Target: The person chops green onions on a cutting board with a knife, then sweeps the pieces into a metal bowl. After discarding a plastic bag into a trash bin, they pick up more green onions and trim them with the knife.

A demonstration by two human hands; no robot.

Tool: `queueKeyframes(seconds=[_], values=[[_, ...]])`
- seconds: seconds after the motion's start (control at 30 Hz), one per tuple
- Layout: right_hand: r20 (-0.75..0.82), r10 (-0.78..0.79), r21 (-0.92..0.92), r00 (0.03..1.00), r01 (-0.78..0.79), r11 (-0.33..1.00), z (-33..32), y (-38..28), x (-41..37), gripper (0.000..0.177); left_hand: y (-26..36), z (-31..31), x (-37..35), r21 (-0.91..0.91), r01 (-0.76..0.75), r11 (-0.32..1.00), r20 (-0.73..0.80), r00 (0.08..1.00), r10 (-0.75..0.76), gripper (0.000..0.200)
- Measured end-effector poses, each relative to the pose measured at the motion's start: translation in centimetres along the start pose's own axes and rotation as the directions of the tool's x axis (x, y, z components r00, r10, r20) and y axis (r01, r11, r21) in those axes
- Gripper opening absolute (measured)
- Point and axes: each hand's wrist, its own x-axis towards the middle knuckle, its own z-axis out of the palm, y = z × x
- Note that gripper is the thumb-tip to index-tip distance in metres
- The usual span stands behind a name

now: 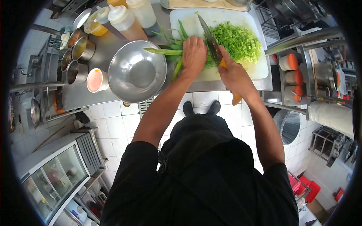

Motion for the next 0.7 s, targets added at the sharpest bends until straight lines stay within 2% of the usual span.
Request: queueKeyframes(seconds=[0.07,0.1,0.33,0.47,0.57,0.7], values=[[0.073,0.079,0.037,0.994,-0.082,0.996,-0.2,-0.8,-0.5,0.069,-0.1,-0.4,0.0,-0.011,-0.006,1.000,-0.021,1.000,0.006,0.007],[0.072,0.096,-0.002,0.993,-0.096,0.995,-0.6,-0.6,-1.3,0.069,1.0,0.0,-0.5,-0.039,0.018,0.999,-0.013,1.000,-0.018,0.007],[0.017,-0.012,-0.010,1.000,0.012,1.000,0.5,0.2,-1.4,0.068,0.2,-0.5,-0.2,-0.014,-0.017,1.000,0.013,1.000,0.018,0.008],[0.047,0.040,-0.015,0.998,-0.039,0.999,0.6,-0.4,-1.7,0.067,0.3,-0.7,-0.1,-0.013,-0.018,1.000,0.020,1.000,0.018,0.008],[0.033,0.019,-0.161,0.999,-0.013,0.987,1.0,-0.4,-2.9,0.067,0.2,-0.6,-0.1,-0.011,-0.022,1.000,-0.008,1.000,0.022,0.007],[-0.035,-0.056,-0.165,0.998,0.050,0.985,3.1,1.1,-4.0,0.070,0.3,-0.6,-0.2,-0.044,0.009,0.999,-0.006,1.000,-0.009,0.010]])
